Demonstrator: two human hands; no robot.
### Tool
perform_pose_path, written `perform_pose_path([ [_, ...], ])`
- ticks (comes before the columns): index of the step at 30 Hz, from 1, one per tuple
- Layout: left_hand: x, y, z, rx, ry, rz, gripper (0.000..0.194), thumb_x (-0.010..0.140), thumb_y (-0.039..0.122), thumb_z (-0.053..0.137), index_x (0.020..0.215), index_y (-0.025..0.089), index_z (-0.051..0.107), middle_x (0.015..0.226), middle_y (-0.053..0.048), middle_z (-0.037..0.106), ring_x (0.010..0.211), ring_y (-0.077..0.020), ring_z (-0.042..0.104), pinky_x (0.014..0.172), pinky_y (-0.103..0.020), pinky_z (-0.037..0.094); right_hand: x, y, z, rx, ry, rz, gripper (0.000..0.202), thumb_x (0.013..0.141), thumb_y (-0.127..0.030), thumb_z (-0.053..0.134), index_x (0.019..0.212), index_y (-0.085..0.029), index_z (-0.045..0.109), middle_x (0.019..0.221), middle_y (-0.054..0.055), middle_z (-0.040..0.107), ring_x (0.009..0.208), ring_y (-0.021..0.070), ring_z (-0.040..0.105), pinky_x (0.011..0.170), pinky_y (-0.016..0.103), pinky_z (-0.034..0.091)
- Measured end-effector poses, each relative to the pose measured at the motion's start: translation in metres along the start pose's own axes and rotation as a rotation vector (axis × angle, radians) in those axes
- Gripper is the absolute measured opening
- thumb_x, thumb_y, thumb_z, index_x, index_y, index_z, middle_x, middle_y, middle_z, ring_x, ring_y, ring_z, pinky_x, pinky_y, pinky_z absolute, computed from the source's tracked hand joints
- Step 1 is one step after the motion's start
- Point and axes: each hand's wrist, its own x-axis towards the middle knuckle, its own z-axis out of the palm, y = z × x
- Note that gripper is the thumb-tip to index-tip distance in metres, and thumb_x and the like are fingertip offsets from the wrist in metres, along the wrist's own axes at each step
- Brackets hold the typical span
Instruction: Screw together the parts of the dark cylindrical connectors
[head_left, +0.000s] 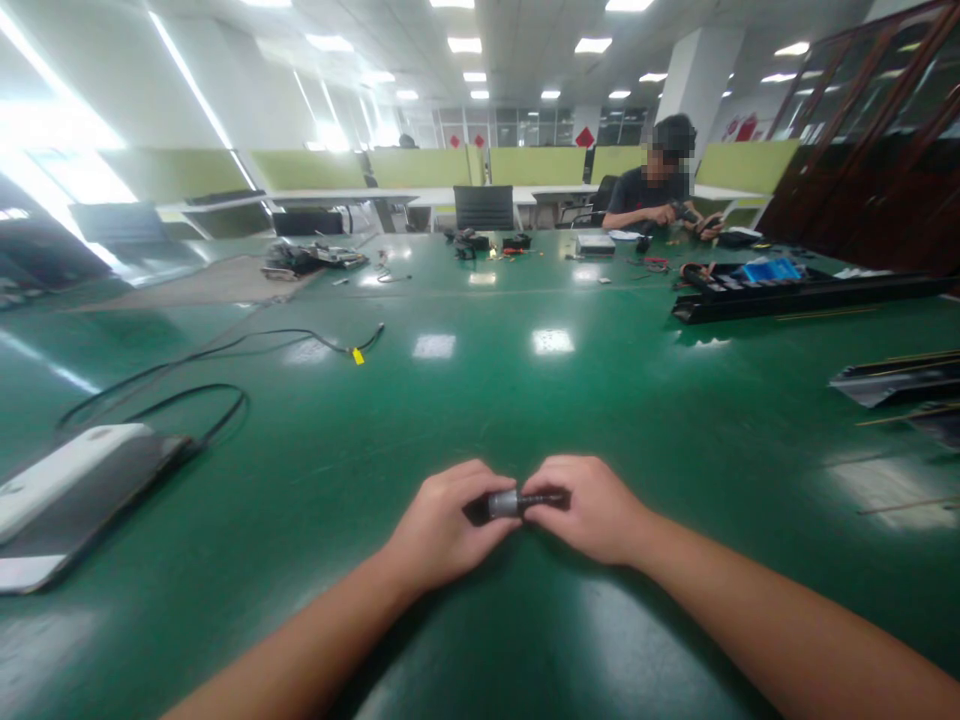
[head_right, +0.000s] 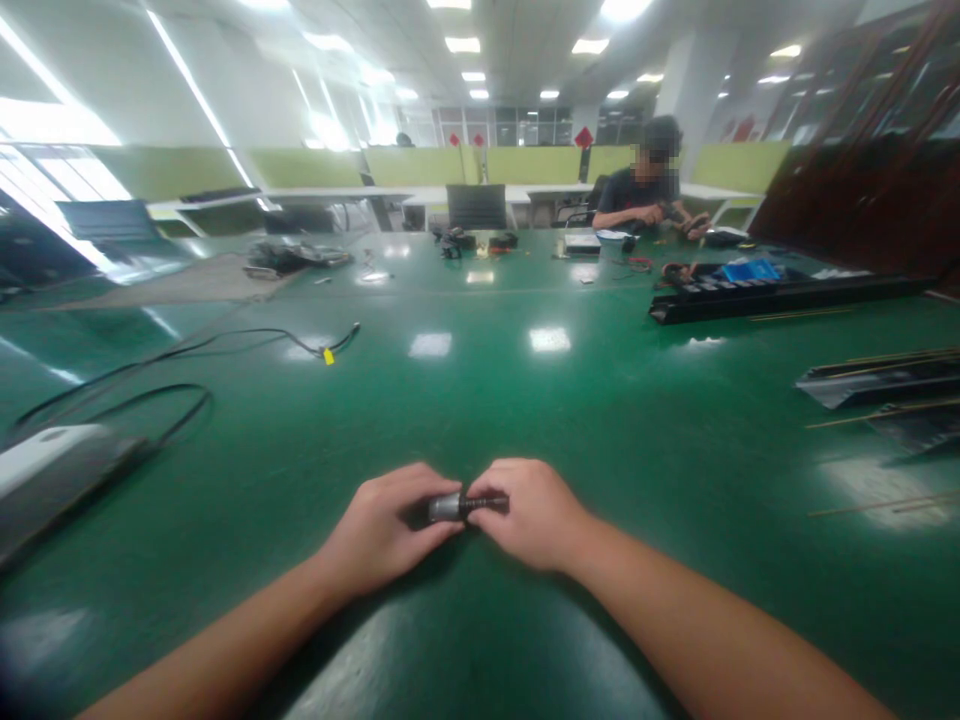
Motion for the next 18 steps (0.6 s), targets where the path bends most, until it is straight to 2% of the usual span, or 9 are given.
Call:
perform_pose_path([
  [18, -0.002, -0.0013, -0.0002, 0.045, -0.003, 0.024, 0.023, 0.081, 0.026, 0.072, 0.104, 0.023, 0.07, 0.088, -0.001, 0.067, 0.078, -0.0127, 0.062, 0.071, -0.024, 0.049, -0.0007, -0.0012, -0.0017, -0.009, -0.013, -0.006, 0.009, 0.082, -0.02, 0.07, 0.09, -0.021, 0.074, 0.084, 0.001, 0.071, 0.077, 0.0156, 0.062, 0.071, 0.026, 0.044],
])
